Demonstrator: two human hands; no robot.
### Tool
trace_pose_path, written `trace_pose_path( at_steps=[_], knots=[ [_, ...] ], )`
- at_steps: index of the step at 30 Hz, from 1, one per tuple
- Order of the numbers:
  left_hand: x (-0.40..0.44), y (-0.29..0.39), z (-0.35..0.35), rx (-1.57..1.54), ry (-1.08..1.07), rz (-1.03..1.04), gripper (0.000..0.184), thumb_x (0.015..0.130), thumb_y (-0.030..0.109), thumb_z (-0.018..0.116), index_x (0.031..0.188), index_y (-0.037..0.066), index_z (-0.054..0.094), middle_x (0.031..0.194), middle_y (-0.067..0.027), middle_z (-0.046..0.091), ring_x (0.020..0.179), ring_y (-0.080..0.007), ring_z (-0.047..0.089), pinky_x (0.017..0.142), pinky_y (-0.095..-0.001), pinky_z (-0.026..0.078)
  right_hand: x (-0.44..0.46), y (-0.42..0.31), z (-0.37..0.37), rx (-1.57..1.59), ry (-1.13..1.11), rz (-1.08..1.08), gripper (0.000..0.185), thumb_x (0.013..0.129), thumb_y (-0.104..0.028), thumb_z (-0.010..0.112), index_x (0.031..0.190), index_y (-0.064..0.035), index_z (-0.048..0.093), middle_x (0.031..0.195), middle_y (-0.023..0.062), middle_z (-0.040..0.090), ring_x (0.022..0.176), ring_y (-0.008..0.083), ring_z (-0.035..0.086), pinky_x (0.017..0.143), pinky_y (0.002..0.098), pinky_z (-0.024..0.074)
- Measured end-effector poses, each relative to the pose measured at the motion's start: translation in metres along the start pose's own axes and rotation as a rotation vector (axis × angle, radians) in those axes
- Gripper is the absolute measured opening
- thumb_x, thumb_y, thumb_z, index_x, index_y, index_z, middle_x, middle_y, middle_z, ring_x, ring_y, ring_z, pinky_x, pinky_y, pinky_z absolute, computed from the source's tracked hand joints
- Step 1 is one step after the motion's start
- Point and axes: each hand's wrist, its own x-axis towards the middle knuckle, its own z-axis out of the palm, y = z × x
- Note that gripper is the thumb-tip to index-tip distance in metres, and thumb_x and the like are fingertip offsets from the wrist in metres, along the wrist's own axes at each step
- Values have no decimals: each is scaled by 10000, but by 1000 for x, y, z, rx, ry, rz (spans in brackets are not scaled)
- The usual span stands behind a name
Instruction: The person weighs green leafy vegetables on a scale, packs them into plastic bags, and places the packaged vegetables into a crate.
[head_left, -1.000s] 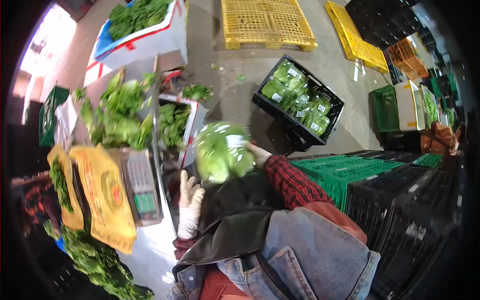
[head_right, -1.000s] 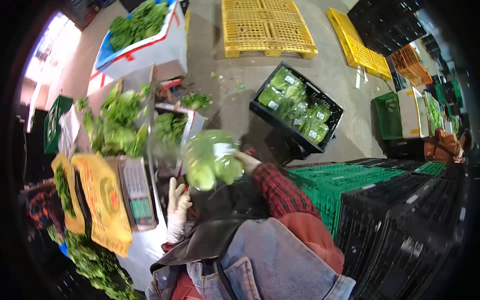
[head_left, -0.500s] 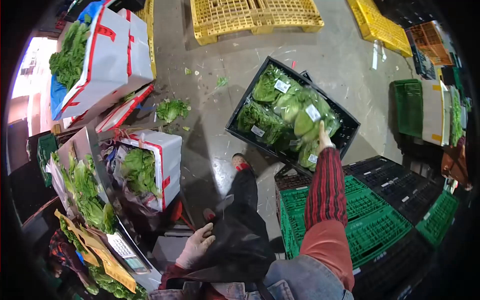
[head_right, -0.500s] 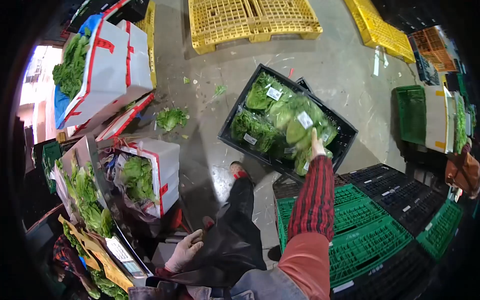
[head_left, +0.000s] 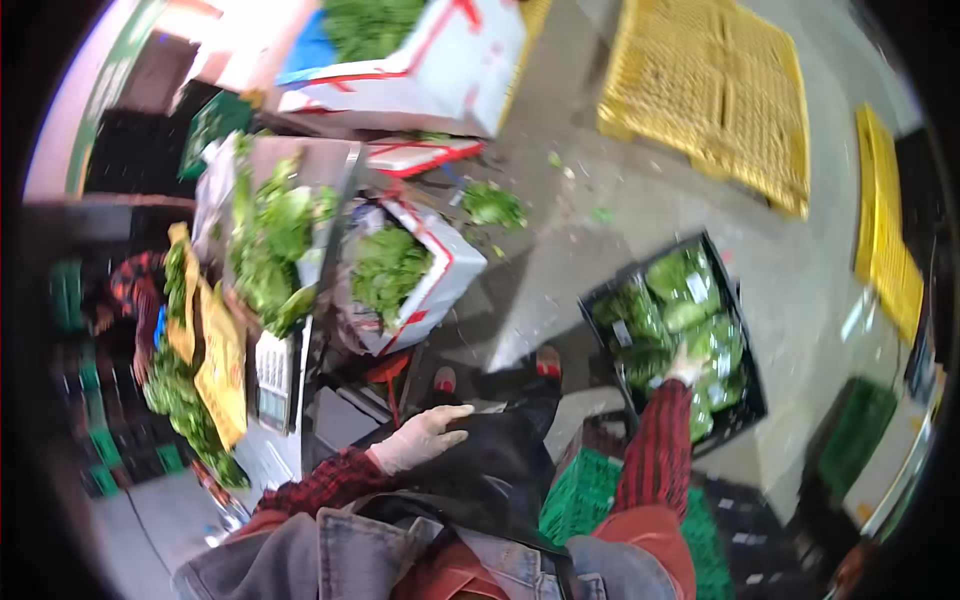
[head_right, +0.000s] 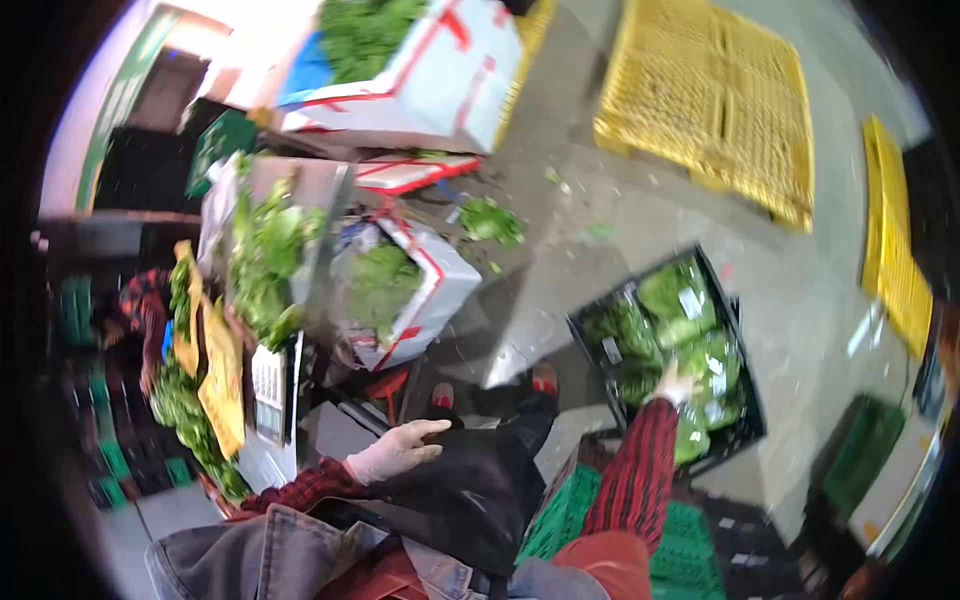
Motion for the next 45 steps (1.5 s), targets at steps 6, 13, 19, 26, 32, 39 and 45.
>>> trace_pose_path(
  at_steps=[6,13,19,26,32,39,45],
  knots=[
    [-35,-8,-59,-197,220,186,476,918,130,671,1364,28,537,1345,-155,582,1242,-267,559,1045,-353,437,-187,-105,4,104,27,-600,707,847,-214,654,1433,83,390,1491,317,360,1398,447,325,1198,457,217],
    [-140,-71,-198,-81,1176,174,411,879,35,666,1284,18,597,1265,-176,628,1205,-308,583,1037,-355,444,-319,-203,86,366,-505,-570,632,879,-36,616,1456,49,371,1493,237,408,1381,336,402,1157,420,309],
    [-225,-222,-281,-55,1611,-213,574,915,55,616,1457,41,427,1408,-211,516,1213,-335,542,1060,-387,401,-401,-333,80,653,-589,-574,612,899,14,586,1471,17,367,1486,191,436,1347,282,449,1127,364,344],
    [-195,-312,-293,169,1223,-1026,779,886,334,685,1519,76,310,1488,-253,383,1330,-492,358,1100,-540,330,-447,-516,62,691,-521,-944,636,888,45,562,1485,8,345,1478,182,451,1346,262,464,1117,348,365],
    [-188,-310,-342,33,1253,-1128,823,868,361,682,1525,61,287,1520,-261,337,1383,-481,308,1128,-506,303,-437,-759,57,411,-234,-1530,701,846,-3,617,1485,-2,331,1468,230,439,1382,323,417,1151,381,326],
    [-125,-200,-384,112,1672,-855,691,869,57,643,1501,82,365,1555,-243,296,1451,-415,241,1186,-473,213,-418,-1017,101,-239,172,-1636,852,811,-63,662,1551,-164,251,1601,167,234,1442,427,268,1154,481,312],
    [-63,-156,-415,31,1564,-862,611,869,-20,617,1451,82,461,1557,-226,308,1452,-372,275,1183,-444,230,-361,-1115,162,-704,504,-1780,783,803,-19,650,1480,-314,389,1625,98,182,1437,434,271,1081,555,386]
  ],
)
